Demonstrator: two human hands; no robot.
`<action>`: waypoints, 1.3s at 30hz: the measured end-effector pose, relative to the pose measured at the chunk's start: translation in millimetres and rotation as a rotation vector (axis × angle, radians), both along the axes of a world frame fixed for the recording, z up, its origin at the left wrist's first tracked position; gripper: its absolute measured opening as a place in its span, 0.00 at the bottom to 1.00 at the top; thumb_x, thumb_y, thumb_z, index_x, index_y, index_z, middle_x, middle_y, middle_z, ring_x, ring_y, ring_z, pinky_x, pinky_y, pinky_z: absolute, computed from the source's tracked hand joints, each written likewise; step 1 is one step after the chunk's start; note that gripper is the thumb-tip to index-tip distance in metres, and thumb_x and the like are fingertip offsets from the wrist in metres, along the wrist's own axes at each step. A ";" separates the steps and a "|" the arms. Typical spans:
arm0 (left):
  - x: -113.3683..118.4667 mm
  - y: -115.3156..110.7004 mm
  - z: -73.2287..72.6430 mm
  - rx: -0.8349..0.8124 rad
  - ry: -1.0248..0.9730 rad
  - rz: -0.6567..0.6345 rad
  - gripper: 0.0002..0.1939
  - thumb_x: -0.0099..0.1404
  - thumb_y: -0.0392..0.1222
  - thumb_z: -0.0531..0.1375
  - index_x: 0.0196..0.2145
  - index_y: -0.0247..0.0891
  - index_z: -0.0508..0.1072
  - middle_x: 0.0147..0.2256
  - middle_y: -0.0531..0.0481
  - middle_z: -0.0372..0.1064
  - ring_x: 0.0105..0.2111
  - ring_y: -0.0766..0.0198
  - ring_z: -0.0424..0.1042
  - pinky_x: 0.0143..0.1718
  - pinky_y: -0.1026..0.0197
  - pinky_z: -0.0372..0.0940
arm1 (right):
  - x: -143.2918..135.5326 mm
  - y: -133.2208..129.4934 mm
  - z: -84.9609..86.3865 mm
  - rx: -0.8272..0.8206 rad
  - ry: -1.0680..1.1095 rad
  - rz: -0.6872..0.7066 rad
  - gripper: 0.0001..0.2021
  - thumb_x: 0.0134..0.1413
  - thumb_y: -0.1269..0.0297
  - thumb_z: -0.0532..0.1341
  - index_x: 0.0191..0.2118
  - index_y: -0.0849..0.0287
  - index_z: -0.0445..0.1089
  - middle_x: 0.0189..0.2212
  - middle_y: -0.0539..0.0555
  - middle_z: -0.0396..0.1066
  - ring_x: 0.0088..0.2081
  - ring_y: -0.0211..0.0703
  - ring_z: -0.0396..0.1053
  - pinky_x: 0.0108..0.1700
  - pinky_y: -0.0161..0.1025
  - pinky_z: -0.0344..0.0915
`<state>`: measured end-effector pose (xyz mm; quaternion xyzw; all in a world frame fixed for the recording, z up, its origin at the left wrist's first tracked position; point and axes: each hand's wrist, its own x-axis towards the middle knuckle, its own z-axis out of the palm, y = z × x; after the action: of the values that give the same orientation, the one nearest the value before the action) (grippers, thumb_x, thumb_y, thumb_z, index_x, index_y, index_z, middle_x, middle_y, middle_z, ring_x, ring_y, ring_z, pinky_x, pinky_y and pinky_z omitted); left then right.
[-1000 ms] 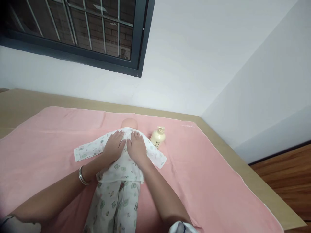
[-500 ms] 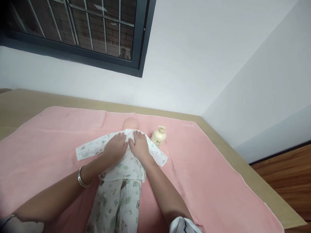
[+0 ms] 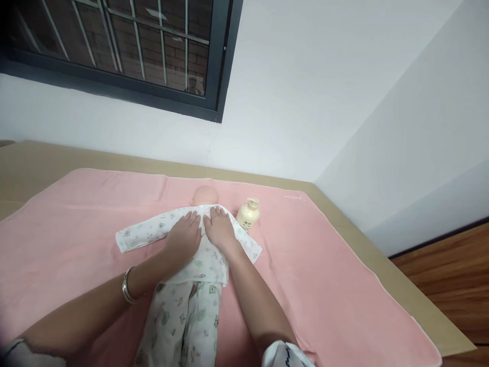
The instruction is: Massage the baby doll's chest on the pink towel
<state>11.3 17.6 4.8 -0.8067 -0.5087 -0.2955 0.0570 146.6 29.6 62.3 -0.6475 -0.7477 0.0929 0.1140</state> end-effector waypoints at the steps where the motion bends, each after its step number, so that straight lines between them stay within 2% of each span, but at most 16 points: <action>1: -0.6 0.6 1.5 -0.010 -0.001 -0.015 0.24 0.70 0.36 0.46 0.56 0.22 0.70 0.58 0.30 0.68 0.61 0.46 0.66 0.63 0.43 0.58 | -1.7 0.0 -1.7 0.011 -0.016 -0.020 0.23 0.72 0.61 0.45 0.64 0.68 0.59 0.66 0.67 0.57 0.68 0.54 0.53 0.66 0.52 0.50; 5: -15.3 20.9 7.0 -0.134 -0.030 -0.003 0.24 0.71 0.39 0.46 0.56 0.25 0.70 0.58 0.33 0.69 0.61 0.49 0.66 0.63 0.47 0.60 | -20.8 -19.7 -4.4 0.103 -0.105 -0.008 0.23 0.70 0.63 0.47 0.63 0.71 0.61 0.62 0.70 0.63 0.65 0.57 0.59 0.66 0.53 0.51; 8: -21.4 30.0 6.6 -0.166 -0.020 0.041 0.25 0.72 0.42 0.45 0.57 0.25 0.70 0.58 0.32 0.68 0.61 0.46 0.65 0.62 0.44 0.60 | -26.5 -30.4 -2.7 0.135 -0.140 0.041 0.23 0.70 0.64 0.48 0.63 0.72 0.61 0.60 0.71 0.65 0.63 0.58 0.61 0.65 0.53 0.52; 10: -18.0 24.9 4.3 -0.129 -0.028 0.065 0.24 0.72 0.41 0.45 0.56 0.25 0.70 0.57 0.30 0.69 0.61 0.44 0.65 0.60 0.42 0.60 | -20.5 -26.0 -2.8 0.123 -0.114 0.053 0.23 0.70 0.64 0.47 0.63 0.71 0.62 0.61 0.70 0.65 0.63 0.57 0.61 0.66 0.53 0.52; 14: -4.4 5.1 -0.3 -0.038 -0.054 0.046 0.22 0.70 0.39 0.47 0.53 0.24 0.72 0.55 0.28 0.70 0.59 0.42 0.67 0.58 0.40 0.62 | -4.9 -6.4 -9.1 0.074 0.005 0.031 0.25 0.70 0.60 0.48 0.65 0.69 0.60 0.66 0.66 0.58 0.68 0.57 0.54 0.67 0.55 0.50; 17: -3.3 5.0 0.4 -0.040 -0.097 0.039 0.21 0.68 0.38 0.48 0.52 0.26 0.73 0.55 0.30 0.71 0.59 0.43 0.67 0.60 0.42 0.61 | -10.1 -6.1 -15.5 0.112 0.051 -0.035 0.24 0.69 0.63 0.48 0.65 0.69 0.59 0.66 0.65 0.58 0.68 0.58 0.52 0.68 0.58 0.47; 20: -14.4 20.9 5.2 -0.105 -0.149 -0.011 0.22 0.68 0.38 0.49 0.54 0.30 0.72 0.56 0.34 0.71 0.61 0.47 0.66 0.63 0.43 0.59 | -24.4 -19.2 -19.6 0.183 0.049 -0.048 0.24 0.68 0.67 0.46 0.64 0.71 0.61 0.64 0.67 0.62 0.66 0.59 0.55 0.69 0.58 0.46; 24: -28.4 40.5 9.6 -0.253 -0.232 -0.138 0.22 0.70 0.43 0.48 0.55 0.35 0.71 0.57 0.39 0.70 0.59 0.52 0.67 0.62 0.46 0.61 | -28.0 -24.5 -21.9 0.233 0.062 0.039 0.23 0.68 0.67 0.47 0.63 0.69 0.64 0.62 0.66 0.64 0.66 0.57 0.57 0.69 0.54 0.48; 26: -27.1 41.3 6.3 -0.245 -0.253 -0.125 0.22 0.70 0.44 0.48 0.55 0.34 0.71 0.57 0.38 0.70 0.59 0.50 0.67 0.63 0.45 0.60 | -20.5 -17.1 -23.2 0.231 0.101 0.047 0.23 0.68 0.66 0.48 0.63 0.67 0.64 0.63 0.65 0.64 0.66 0.55 0.57 0.69 0.52 0.49; 29: -18.1 34.7 -4.7 -0.136 -0.265 -0.045 0.23 0.70 0.43 0.48 0.56 0.31 0.70 0.57 0.36 0.70 0.61 0.46 0.64 0.65 0.40 0.56 | -7.9 -3.2 -26.2 0.196 0.156 0.041 0.24 0.68 0.62 0.50 0.65 0.67 0.61 0.64 0.64 0.61 0.67 0.53 0.55 0.69 0.52 0.47; 32: -12.5 29.4 -14.5 -0.079 -0.337 -0.015 0.21 0.70 0.42 0.49 0.55 0.34 0.71 0.56 0.38 0.71 0.61 0.47 0.65 0.65 0.39 0.56 | -3.5 3.2 -29.6 0.183 0.185 0.034 0.25 0.68 0.60 0.50 0.65 0.67 0.61 0.65 0.64 0.60 0.68 0.54 0.53 0.70 0.54 0.44; 36: -16.7 28.7 -19.6 -0.079 -0.491 -0.063 0.20 0.71 0.44 0.48 0.54 0.38 0.73 0.55 0.41 0.72 0.60 0.51 0.67 0.65 0.41 0.57 | -9.3 -1.8 -30.5 0.202 0.244 0.014 0.25 0.66 0.61 0.51 0.64 0.68 0.61 0.64 0.65 0.62 0.67 0.55 0.55 0.70 0.55 0.45; 39: -20.9 27.1 -22.1 -0.089 -0.625 -0.067 0.22 0.73 0.45 0.45 0.53 0.38 0.73 0.56 0.42 0.72 0.60 0.54 0.67 0.65 0.42 0.58 | -14.3 -10.6 -26.3 0.305 0.343 -0.025 0.28 0.63 0.65 0.51 0.67 0.67 0.57 0.66 0.64 0.59 0.67 0.52 0.55 0.70 0.54 0.47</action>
<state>-9.6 44.7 -17.3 -0.6948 -0.4869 -0.5084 -0.1472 132.3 19.0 36.0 -0.6066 -0.7148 0.0860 0.3372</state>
